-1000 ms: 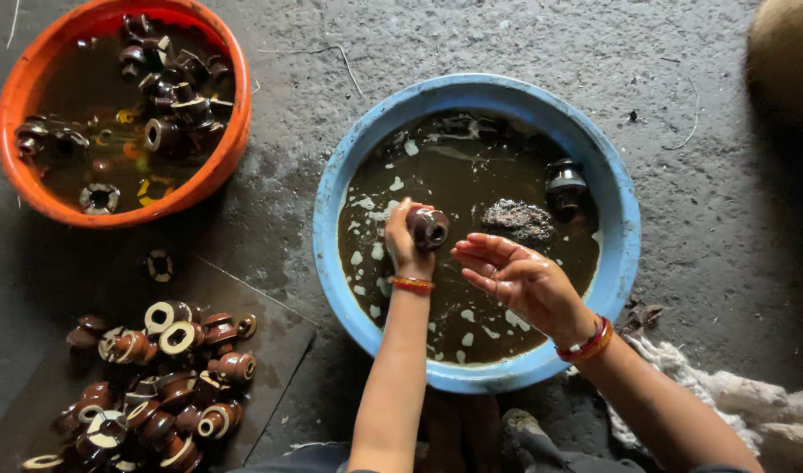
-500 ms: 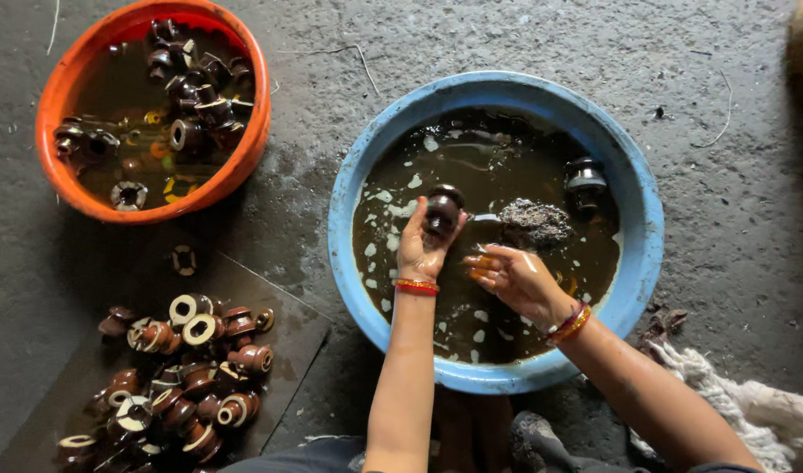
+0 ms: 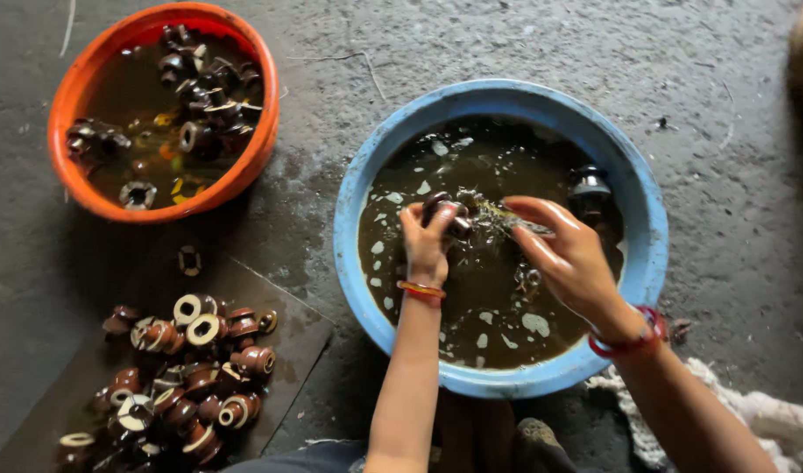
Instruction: The person sits on the floor and repeatedly washes small wooden objects in a blue basin of soapy water. They scrub each piece with a steel wool pad, rinse it, and place it on a nearby pile. The process is repeated for multiple items.
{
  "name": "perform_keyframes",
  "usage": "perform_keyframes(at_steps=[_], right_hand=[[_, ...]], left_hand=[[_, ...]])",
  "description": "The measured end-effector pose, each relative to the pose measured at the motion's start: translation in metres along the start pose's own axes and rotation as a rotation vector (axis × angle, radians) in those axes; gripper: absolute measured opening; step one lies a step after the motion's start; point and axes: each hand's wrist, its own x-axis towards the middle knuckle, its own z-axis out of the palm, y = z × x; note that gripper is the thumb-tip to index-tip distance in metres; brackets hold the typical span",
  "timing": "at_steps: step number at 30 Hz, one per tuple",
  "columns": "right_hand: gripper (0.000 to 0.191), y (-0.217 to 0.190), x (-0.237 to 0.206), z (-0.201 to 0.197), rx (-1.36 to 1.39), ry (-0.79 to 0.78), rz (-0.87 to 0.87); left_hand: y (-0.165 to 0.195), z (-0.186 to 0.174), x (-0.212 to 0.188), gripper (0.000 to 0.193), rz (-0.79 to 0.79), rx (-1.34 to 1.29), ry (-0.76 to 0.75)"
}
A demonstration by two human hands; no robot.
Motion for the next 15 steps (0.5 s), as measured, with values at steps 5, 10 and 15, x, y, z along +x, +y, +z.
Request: perform_keyframes(at_steps=[5,10,15], right_hand=[[0.031,0.054,-0.046,-0.028,-0.535,0.096,-0.055],[0.038,0.145,-0.062,-0.047,-0.962,0.021,-0.327],[0.041,0.207,-0.036,-0.039,-1.094,-0.055,-0.348]], left_hand=[[0.045,0.043,-0.029,0.062,0.763,0.937,-0.129],[0.095,0.02,-0.03,0.072,0.889,1.233,-0.279],[0.194,-0.12,-0.044,0.05,1.23,1.346,-0.01]])
